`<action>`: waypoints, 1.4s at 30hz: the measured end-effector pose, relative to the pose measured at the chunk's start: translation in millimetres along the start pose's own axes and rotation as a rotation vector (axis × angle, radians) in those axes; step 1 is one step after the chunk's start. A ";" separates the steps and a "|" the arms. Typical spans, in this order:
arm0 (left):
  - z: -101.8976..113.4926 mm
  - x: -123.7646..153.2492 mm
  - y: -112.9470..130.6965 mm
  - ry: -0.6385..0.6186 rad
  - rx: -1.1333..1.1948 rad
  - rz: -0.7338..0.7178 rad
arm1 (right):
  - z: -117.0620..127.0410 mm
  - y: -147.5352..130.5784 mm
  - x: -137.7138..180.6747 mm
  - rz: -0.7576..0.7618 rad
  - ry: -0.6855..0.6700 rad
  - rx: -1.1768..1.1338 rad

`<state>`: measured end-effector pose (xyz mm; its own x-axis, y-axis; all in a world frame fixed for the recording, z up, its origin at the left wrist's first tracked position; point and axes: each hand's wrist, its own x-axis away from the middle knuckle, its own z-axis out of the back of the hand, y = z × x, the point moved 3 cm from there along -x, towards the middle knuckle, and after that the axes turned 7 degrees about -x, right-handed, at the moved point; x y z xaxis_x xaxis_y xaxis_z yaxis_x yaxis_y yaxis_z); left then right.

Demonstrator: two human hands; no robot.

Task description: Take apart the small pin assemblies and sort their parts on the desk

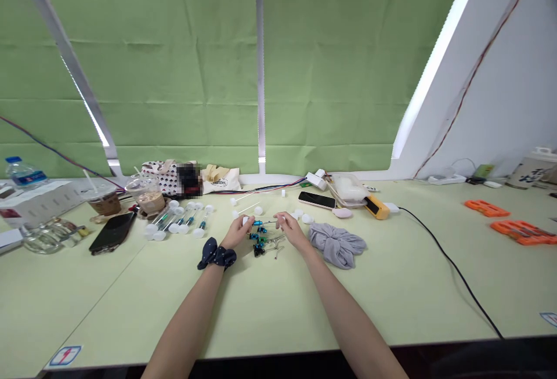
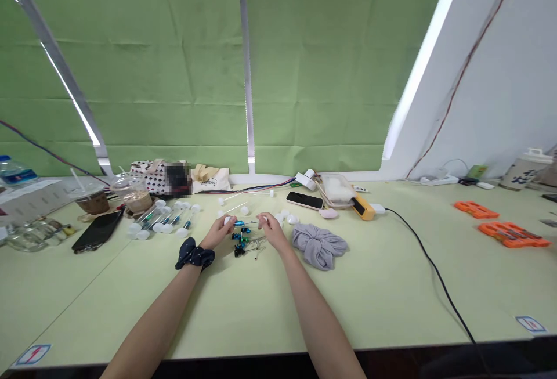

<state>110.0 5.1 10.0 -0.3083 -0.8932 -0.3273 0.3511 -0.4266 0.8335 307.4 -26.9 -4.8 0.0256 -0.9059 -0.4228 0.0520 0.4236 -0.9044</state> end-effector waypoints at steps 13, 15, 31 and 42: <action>5.4 -2.1 -16.6 0.084 -0.005 0.137 | -3.7 -5.8 2.9 -0.003 -0.110 -0.108; 6.8 -1.9 -15.3 0.126 -0.031 0.133 | -4.0 -7.7 4.2 -0.033 -0.129 -0.128; 33.8 4.9 -16.8 0.480 -0.289 0.192 | 16.1 30.2 -4.0 -0.231 -0.002 0.041; 58.6 2.6 -36.6 0.622 -0.345 0.288 | 28.5 23.3 -1.5 -0.275 0.061 0.249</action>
<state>44.6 26.8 4.7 0.3560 -0.8477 -0.3933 0.6296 -0.0935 0.7713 337.0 -15.7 -23.6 -0.0825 -0.9811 -0.1752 0.2901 0.1445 -0.9460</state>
